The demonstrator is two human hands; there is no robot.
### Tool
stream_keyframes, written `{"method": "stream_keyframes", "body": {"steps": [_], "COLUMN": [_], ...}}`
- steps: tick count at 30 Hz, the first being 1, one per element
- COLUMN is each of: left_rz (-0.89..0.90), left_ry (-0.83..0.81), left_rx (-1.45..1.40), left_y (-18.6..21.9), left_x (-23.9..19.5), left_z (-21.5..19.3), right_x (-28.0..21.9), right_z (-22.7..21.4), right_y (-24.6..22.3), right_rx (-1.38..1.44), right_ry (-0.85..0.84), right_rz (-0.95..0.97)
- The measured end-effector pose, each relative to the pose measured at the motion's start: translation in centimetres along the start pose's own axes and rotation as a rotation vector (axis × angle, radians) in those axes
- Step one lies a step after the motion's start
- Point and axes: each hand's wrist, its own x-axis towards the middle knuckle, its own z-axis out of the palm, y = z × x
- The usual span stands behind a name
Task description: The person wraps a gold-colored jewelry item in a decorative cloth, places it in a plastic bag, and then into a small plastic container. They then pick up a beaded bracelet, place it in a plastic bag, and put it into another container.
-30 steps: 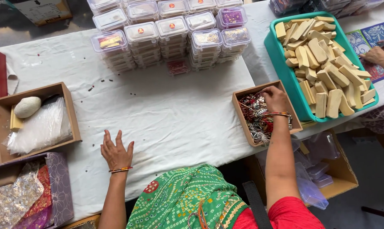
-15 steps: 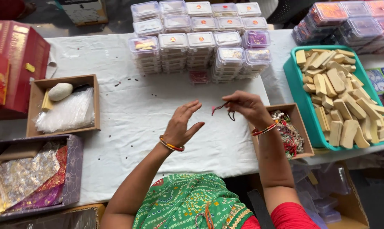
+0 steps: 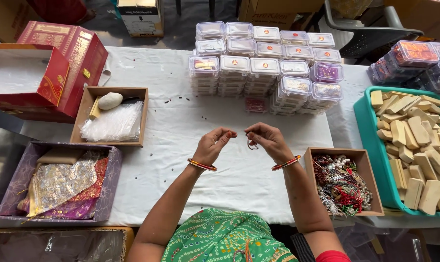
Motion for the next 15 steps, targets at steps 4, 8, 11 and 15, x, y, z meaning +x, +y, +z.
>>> {"method": "stream_keyframes", "body": {"steps": [4, 8, 11, 15], "left_rz": [0.071, -0.066, -0.175, -0.208], "left_ry": [-0.132, -0.204, -0.180, -0.113], "left_rx": [-0.018, -0.078, -0.249, -0.309], "left_y": [0.2, -2.0, -2.5, -2.6], "left_x": [-0.4, -0.5, -0.8, -0.7], "left_z": [1.6, 1.5, 0.4, -0.8], "right_x": [0.2, 0.6, 0.5, 0.4], "right_z": [1.6, 1.1, -0.2, -1.1], "right_y": [0.1, 0.4, 1.4, 3.1], "right_rx": [-0.036, 0.016, 0.044, 0.182], "right_ry": [-0.107, 0.012, 0.116, 0.153], "right_rz": [-0.038, -0.026, -0.029, 0.081]}}
